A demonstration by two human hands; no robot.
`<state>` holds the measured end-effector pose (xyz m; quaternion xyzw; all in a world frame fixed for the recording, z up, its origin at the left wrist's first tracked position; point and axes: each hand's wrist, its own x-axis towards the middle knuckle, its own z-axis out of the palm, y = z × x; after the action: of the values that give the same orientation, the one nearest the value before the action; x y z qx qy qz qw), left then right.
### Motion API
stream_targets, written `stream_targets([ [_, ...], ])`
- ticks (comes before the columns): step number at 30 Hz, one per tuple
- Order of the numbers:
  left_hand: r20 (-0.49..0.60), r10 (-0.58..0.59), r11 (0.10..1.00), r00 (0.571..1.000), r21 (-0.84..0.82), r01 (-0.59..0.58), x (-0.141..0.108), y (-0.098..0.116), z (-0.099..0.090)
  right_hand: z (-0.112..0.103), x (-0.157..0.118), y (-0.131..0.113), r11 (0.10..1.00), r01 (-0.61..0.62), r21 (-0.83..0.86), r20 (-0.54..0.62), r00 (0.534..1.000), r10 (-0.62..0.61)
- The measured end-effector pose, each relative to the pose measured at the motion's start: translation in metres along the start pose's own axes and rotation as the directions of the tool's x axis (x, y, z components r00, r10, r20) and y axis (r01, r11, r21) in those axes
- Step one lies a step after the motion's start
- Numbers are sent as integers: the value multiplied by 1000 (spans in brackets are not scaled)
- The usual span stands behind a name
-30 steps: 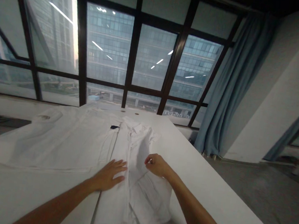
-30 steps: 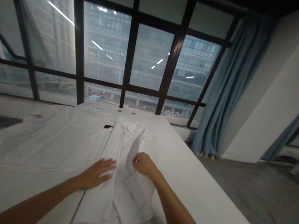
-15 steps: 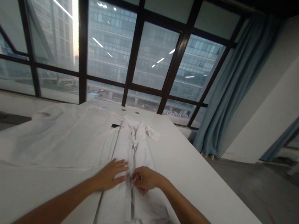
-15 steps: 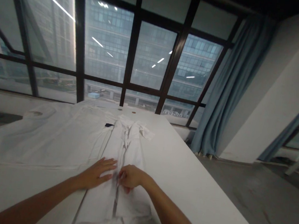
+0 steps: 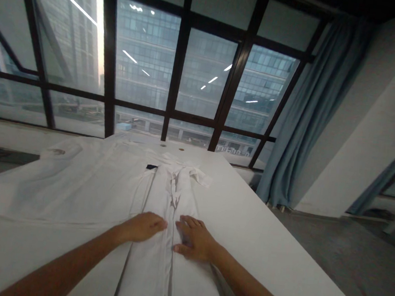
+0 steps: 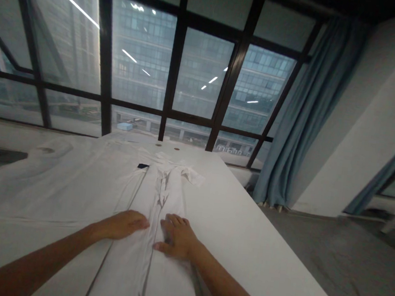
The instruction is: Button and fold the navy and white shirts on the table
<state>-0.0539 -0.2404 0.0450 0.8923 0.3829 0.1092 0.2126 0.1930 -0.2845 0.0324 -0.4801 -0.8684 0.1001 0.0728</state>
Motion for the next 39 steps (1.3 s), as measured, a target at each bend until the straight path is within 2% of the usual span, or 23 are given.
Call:
stream_targets([
  [1,-72,-84,996,994,-8,84,18,-1,-6,-2,0,-2,1000,18,1,-21,1000,-18],
  [3,-205,-241,969,949,8,248,59,-3,-16,-7,4,-5,1000,31,5,-81,996,-30],
  [4,-232,-299,950,926,20,312,81,-5,-20,-9,7,-5,1000,25,9,-107,994,-24],
  [7,-166,-417,901,893,50,430,134,-14,-23,-8,15,-1,1000,-3,30,-124,992,7],
  [9,-116,-418,903,901,58,426,153,-24,-23,-3,15,3,999,-17,52,-98,995,22],
  [13,-69,-350,935,934,36,353,160,-49,-21,5,10,10,995,-39,97,-54,998,44],
  [18,-78,-358,933,930,-5,359,160,-65,-15,4,4,16,993,-29,111,1,1000,29],
  [20,-105,-371,928,923,-21,371,165,-64,-12,0,3,16,994,-10,108,5,1000,9],
  [25,-146,-419,908,896,-49,417,183,-50,-10,-2,2,11,995,14,103,-91,996,-4],
  [30,-75,-450,876,890,-230,424,200,-38,-7,4,4,9,994,27,109,-34,999,-24],
  [34,-6,-467,801,884,-426,420,206,-37,-2,0,2,8,994,17,109,-41,999,-13],
  [36,27,-503,749,864,-485,451,211,-41,-3,-4,0,6,991,20,132,-52,999,-13],
  [39,51,-585,670,810,-533,517,228,-50,-11,-10,-2,4,986,25,168,-48,999,-17],
])
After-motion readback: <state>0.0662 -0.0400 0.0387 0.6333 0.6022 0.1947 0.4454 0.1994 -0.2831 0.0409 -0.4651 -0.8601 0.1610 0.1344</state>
